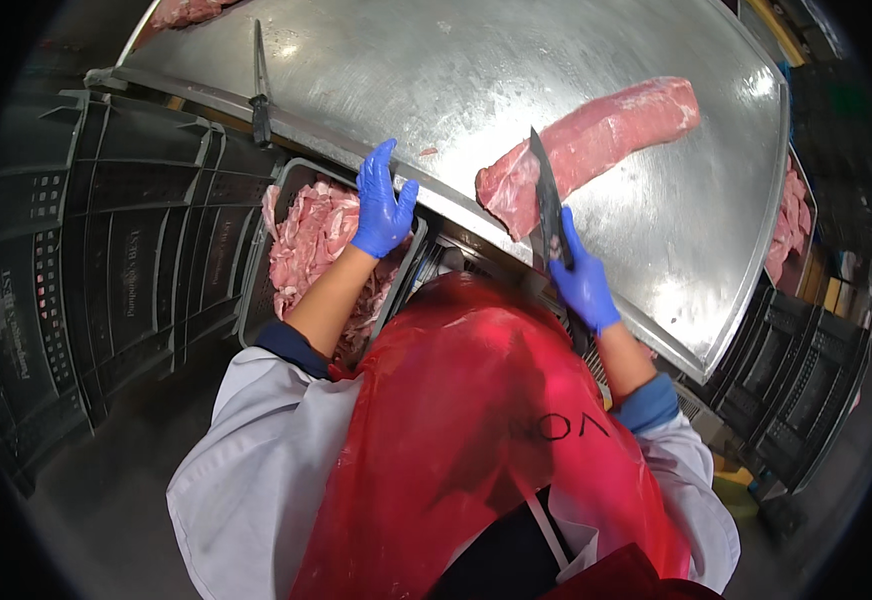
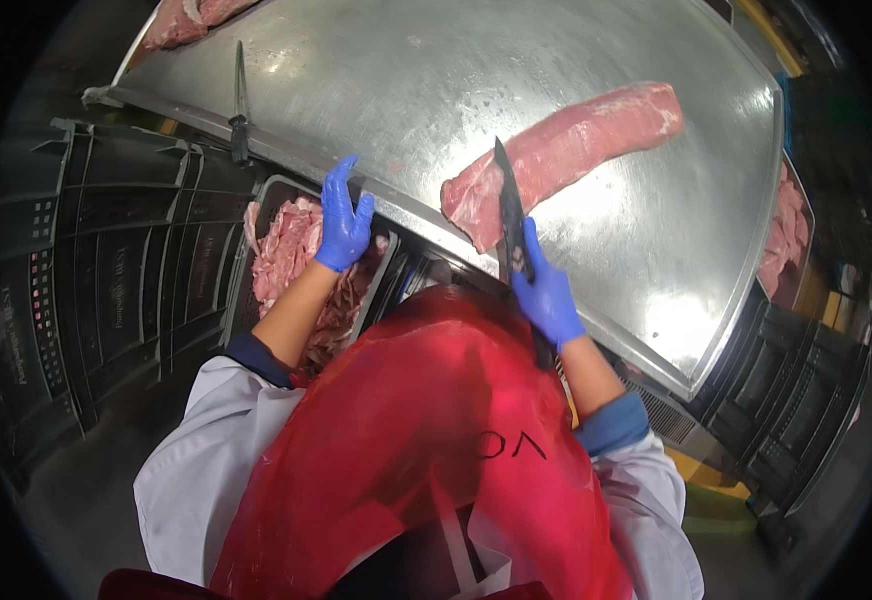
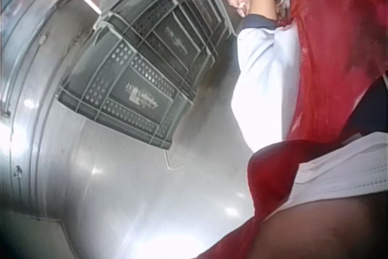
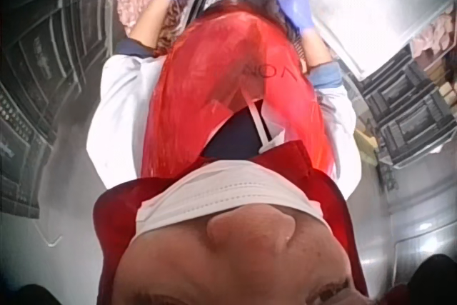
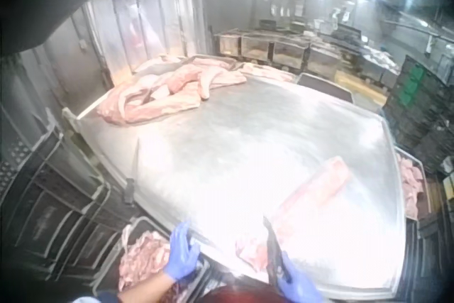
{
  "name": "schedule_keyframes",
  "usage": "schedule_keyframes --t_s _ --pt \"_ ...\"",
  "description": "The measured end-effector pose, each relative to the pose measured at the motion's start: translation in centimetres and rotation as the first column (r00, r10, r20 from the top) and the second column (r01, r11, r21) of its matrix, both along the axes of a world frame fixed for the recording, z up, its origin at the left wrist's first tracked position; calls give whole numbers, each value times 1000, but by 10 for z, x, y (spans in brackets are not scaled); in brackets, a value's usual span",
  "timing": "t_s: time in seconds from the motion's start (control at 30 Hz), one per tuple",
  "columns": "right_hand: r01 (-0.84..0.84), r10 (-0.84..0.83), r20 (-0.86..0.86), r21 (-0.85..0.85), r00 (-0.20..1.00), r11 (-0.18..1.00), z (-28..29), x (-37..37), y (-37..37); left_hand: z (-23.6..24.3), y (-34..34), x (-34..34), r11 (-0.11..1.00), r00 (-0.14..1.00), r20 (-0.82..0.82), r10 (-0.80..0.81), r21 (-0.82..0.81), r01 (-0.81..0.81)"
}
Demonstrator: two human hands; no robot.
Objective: The person trims fat and connective tissue from large cuts of raw meat using a knife. They repeatedly position the meat on a stainless steel table, slice off unwanted portions, and place the trimmed pieces into a nearby bin. The process is repeated for multiple cuts throughout the clip.
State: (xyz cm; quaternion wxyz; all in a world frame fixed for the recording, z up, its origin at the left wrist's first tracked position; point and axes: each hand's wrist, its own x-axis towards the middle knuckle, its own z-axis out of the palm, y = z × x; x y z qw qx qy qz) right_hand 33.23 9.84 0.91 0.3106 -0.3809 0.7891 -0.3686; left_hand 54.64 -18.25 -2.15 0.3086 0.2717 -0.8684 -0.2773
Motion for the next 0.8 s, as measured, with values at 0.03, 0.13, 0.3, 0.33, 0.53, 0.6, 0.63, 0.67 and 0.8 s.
schedule_keyframes --t_s 0.03,0.13,0.3,0.33,0.53,0.6,0.63,0.67,0.8 --pt "44 -33 -55 210 998 977 17 -4 -26 -2 -3 -1 1000 999 -33 -16 24 17" --pt "82 -121 122 285 985 955 30 -9 -65 -2 -6 -7 999 988 -150 -33 33 38" --pt "-144 89 184 311 979 939 59 50 53 2 -5 -4 982 970 -230 82 187 -39" --pt "-163 85 221 366 972 916 79 46 65 2 -3 -6 970 965 -240 102 240 -43" --pt "243 -262 234 106 936 964 71 -3 93 17 82 -106 976 988 108 -111 198 88" --pt "295 -306 197 86 931 952 64 -13 54 -5 86 -134 946 957 283 -62 321 -34" --pt "320 -329 184 76 926 944 60 -16 34 -12 82 -135 936 964 259 -56 349 -39" --pt "312 -328 198 107 924 944 59 -17 15 -16 75 -133 925 971 233 -51 378 -42" --pt "184 -210 196 142 958 973 38 -13 -60 -15 58 -121 852 984 162 -67 523 -28"
